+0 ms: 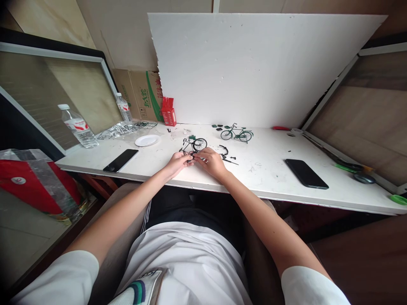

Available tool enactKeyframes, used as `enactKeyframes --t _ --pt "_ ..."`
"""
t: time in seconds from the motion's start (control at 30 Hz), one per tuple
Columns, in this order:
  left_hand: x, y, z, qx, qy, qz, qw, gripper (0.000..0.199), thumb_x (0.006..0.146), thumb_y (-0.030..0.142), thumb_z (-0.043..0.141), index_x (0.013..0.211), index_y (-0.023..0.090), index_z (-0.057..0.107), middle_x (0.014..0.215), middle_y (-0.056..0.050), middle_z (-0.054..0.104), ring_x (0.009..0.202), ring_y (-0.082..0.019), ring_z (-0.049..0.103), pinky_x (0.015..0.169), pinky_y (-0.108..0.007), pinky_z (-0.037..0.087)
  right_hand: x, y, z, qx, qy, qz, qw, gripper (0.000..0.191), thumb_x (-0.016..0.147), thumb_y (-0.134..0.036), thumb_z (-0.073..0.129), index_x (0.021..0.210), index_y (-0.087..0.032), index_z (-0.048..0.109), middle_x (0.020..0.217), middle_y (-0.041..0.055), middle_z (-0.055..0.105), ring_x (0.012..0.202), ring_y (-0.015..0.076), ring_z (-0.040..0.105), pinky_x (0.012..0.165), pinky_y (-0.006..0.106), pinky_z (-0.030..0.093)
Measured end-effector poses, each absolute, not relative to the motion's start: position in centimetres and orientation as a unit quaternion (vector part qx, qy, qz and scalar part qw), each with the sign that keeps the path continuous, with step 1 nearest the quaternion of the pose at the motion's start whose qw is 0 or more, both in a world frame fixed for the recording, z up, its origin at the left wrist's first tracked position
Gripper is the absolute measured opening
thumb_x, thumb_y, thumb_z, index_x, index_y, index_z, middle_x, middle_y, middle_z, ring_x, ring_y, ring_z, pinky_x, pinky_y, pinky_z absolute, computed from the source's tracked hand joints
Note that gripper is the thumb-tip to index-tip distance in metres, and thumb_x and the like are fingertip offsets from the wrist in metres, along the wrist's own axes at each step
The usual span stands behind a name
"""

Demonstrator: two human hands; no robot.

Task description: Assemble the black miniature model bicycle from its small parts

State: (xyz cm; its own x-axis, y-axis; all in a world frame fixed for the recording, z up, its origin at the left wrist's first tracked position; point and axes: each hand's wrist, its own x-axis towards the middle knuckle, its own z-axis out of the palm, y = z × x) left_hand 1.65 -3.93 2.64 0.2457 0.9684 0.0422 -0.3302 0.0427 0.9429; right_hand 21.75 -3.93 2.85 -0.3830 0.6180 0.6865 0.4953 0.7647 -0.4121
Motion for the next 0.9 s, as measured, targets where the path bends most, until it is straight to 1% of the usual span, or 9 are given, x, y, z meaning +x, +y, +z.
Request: enactKeyframes --t 0.2,0.4,0.67,0.8,0.9 --pt "1.6 -4.2 2.9 0.475 0.344 0.506 0.633 0.012 0.076 0.015 0.08 0.08 0.009 0.07 0.087 -0.01 0.073 0.084 -0.018 0.07 0.09 -0.039 0.056 21.8 -3.8 2.7 -0.325 -0.835 0.056 0.44 0.027 0.103 -0.044 0.064 0.114 -0.03 0.084 0.105 0.0098 0.078 0.097 0.0277 0.072 0.085 0.044 0.059" --pt "1.6 -4.2 2.9 0.467 0.349 0.509 0.634 0.014 0.075 0.015 0.081 0.08 0.01 0.069 0.087 -0.01 0.073 0.085 -0.018 0.07 0.09 -0.039 0.055 21.8 -4.0 2.9 -0.325 -0.839 0.038 0.436 0.027 0.104 -0.041 0.063 0.113 -0.026 0.084 0.105 0.0101 0.077 0.096 0.0262 0.072 0.084 0.042 0.061" --pt "1.6 -4.3 3.0 0.471 0.339 0.507 0.638 0.017 0.071 0.015 0.082 0.083 0.009 0.072 0.088 -0.01 0.074 0.083 -0.017 0.068 0.087 -0.037 0.054 21.7 -4.3 3.5 -0.336 -0.844 0.014 0.418 0.024 0.104 -0.038 0.064 0.111 -0.027 0.084 0.103 0.0104 0.077 0.099 0.0274 0.069 0.083 0.042 0.059" --pt "1.6 -4.4 3.1 0.476 0.323 0.509 0.64 0.019 0.07 0.015 0.081 0.087 0.009 0.074 0.093 -0.011 0.075 0.085 -0.017 0.068 0.086 -0.036 0.054 21.7 -4.4 3.8 -0.338 -0.851 -0.002 0.402 0.023 0.104 -0.037 0.064 0.112 -0.026 0.083 0.102 0.0106 0.076 0.101 0.028 0.067 0.083 0.042 0.058" --pt "1.6 -4.5 3.2 0.482 0.317 0.506 0.641 0.02 0.07 0.014 0.081 0.087 0.009 0.074 0.091 -0.011 0.076 0.084 -0.017 0.069 0.085 -0.036 0.054 21.8 -4.6 4.2 -0.341 -0.856 -0.017 0.388 0.022 0.103 -0.036 0.066 0.111 -0.026 0.083 0.106 0.011 0.074 0.104 0.029 0.065 0.086 0.043 0.057"
